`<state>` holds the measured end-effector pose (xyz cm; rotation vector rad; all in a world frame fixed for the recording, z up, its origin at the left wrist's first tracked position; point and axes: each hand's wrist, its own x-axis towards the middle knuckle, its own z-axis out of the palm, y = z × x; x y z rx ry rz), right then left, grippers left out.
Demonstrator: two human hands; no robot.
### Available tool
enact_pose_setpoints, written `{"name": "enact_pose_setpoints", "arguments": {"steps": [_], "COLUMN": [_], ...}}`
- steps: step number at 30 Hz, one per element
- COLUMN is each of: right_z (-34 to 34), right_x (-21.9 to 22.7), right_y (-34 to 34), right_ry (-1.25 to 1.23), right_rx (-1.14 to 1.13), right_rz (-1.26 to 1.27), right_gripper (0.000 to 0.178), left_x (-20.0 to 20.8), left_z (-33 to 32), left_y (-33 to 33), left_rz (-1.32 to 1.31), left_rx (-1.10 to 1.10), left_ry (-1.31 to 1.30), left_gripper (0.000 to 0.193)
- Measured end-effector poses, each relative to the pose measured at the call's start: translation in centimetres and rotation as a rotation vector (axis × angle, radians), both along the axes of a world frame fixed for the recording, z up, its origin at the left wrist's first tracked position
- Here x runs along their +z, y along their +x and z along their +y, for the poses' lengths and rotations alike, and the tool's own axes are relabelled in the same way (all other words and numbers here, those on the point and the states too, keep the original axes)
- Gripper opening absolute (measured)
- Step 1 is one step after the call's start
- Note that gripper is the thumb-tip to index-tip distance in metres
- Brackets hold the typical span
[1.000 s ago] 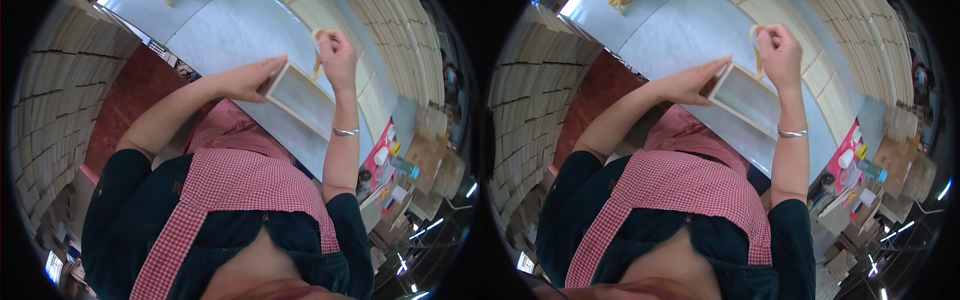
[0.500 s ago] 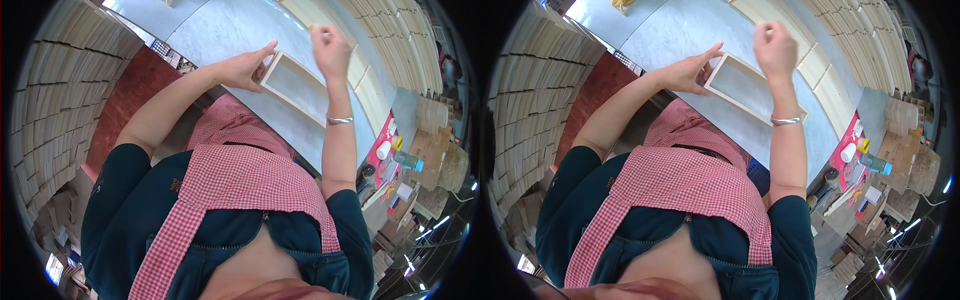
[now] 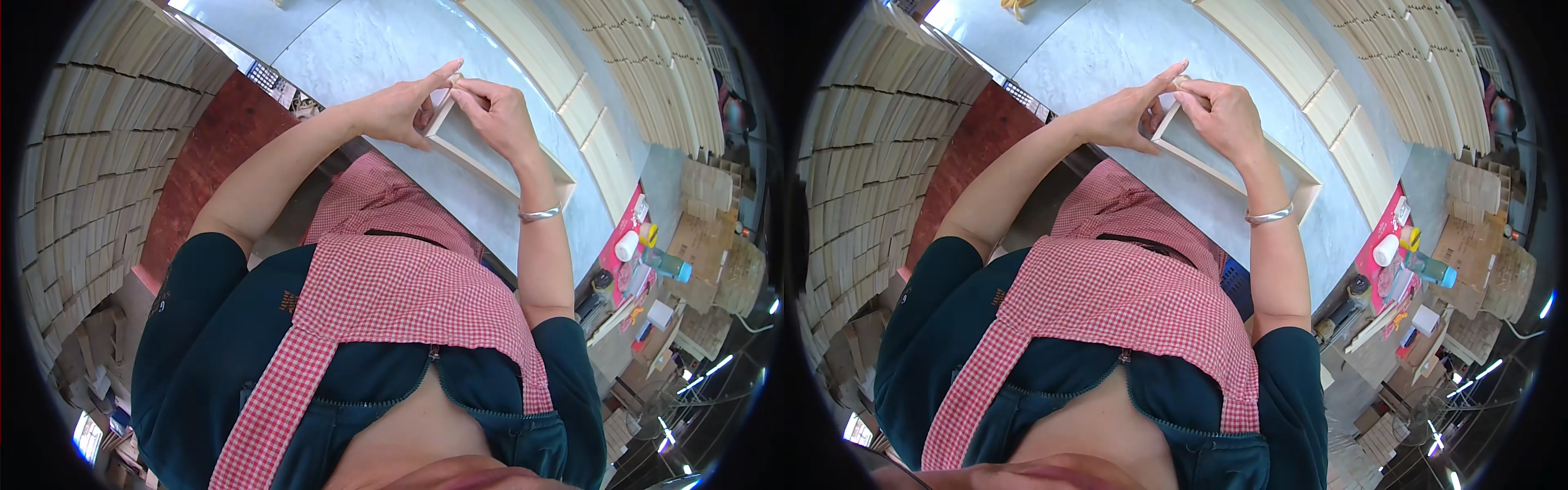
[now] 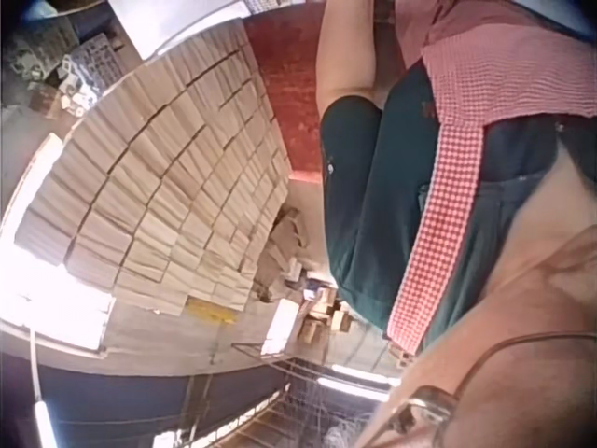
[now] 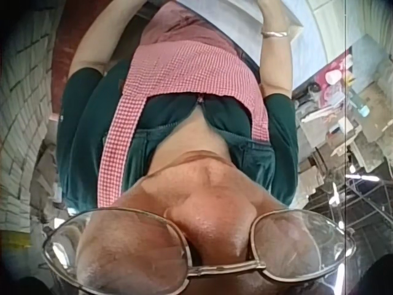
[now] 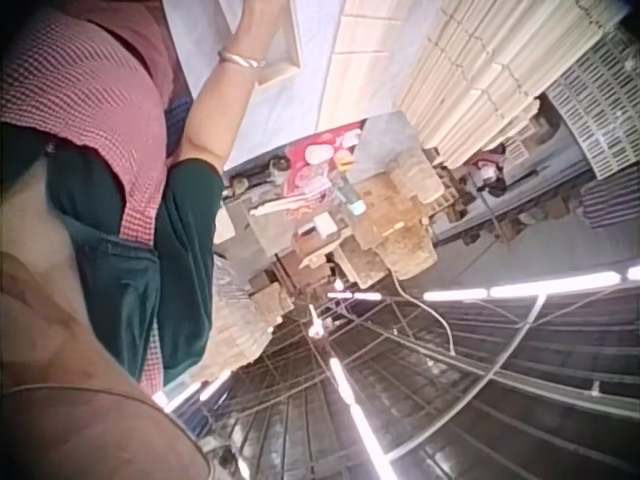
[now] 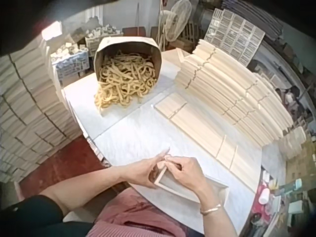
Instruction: Assemble wooden trays by applying glue to the joints and securing them with a pneumatic nail gun.
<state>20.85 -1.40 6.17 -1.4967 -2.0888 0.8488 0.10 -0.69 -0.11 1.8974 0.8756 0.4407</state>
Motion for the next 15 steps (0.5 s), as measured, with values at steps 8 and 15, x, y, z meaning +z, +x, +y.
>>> {"name": "enact_pose_setpoints", "arguments": {"steps": [8, 15], "right_z": [-0.8, -2.7], "right_x": [0.5, 0.8], "right_y": [-0.2, -0.7], "right_ry": [-0.112, -0.043], "right_rx": [0.125, 0.145], "right_rz": [-0.007, -0.026], "right_gripper": [0.017, 0.019], "left_x": [0.0, -0.1], "left_z": [-0.1, 0.1], "left_y": [0.1, -0.1], "left_rz": [-0.019, -0.05], "left_rx": [0.01, -0.015], "left_ry": [0.013, 0.014], "left_gripper": [0.131, 0.115]}}
